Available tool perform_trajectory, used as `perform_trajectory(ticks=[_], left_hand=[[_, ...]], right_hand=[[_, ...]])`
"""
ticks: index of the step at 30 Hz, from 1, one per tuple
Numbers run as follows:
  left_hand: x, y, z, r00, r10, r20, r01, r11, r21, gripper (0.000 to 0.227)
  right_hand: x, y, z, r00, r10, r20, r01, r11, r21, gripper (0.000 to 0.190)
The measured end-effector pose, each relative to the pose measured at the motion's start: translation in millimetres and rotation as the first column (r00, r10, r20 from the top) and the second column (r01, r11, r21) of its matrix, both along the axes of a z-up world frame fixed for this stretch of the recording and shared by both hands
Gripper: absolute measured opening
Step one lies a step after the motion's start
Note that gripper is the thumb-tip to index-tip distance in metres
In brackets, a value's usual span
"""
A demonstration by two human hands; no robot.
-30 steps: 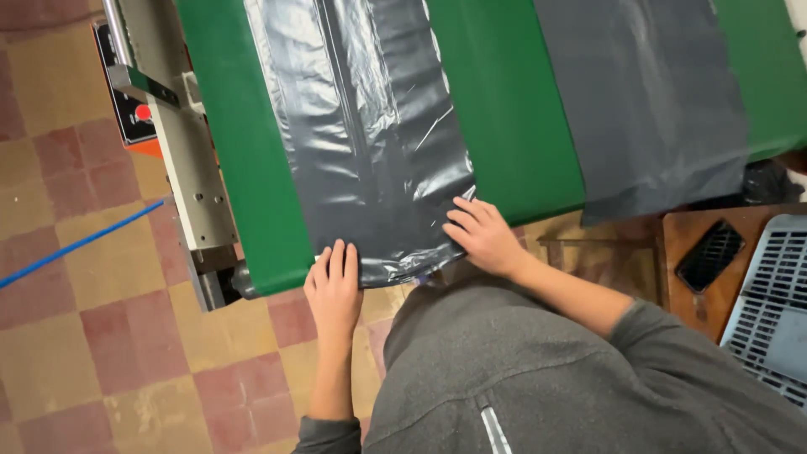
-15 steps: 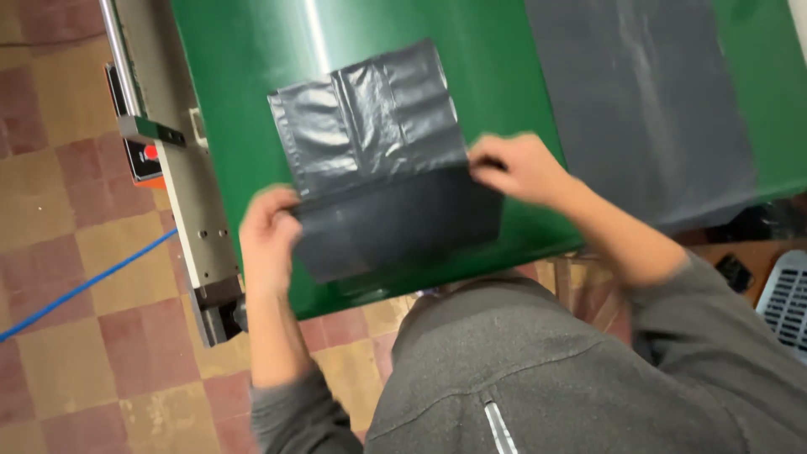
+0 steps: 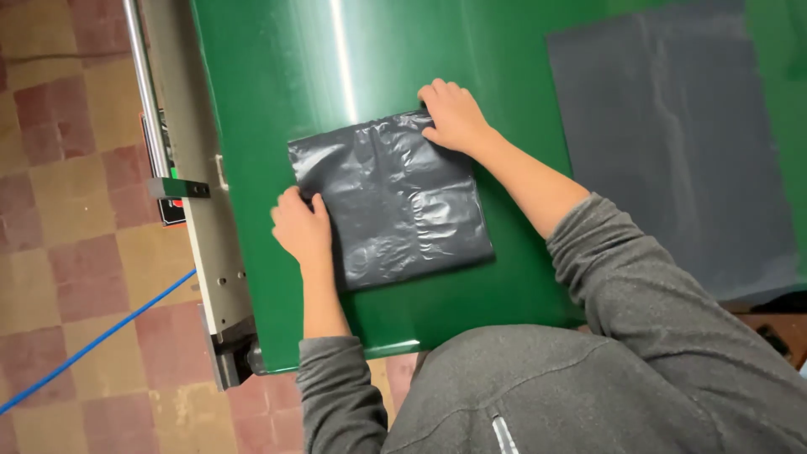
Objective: The person folds black poly mailers on a green conveyor belt. They smooth the material, fold it into a compact square, and place the finished items into a light blue plastic basket.
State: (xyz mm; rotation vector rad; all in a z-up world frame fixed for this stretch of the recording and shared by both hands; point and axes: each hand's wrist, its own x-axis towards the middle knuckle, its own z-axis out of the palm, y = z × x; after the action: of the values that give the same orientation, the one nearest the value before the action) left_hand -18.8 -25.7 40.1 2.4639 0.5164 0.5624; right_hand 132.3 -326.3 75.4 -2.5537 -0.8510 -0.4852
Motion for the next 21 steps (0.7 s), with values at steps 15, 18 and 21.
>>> perform_trajectory(ticks=[15,18,21], left_hand=[[-22,22,-12,0.951,-0.281,0.130,0.034,-0.323,-0.946,0.085],[-25,45,-42,0.976,-0.216,-0.005,-0.072,-0.303,-0.950,0.099],[-38,44,-40,0.975,-0.222,-0.032,-0.079,-0.206,-0.975,0.086]], right_hand=[[-181,-22,38,0.957,0.289,-0.010,-0.284,0.946,0.154,0.019],[-207,-32,4,0.949,0.315,0.007,-0.314,0.942,0.114,0.020],[-211,-34,-14,0.944,0.324,0.055,-0.328,0.939,0.106,0.019]])
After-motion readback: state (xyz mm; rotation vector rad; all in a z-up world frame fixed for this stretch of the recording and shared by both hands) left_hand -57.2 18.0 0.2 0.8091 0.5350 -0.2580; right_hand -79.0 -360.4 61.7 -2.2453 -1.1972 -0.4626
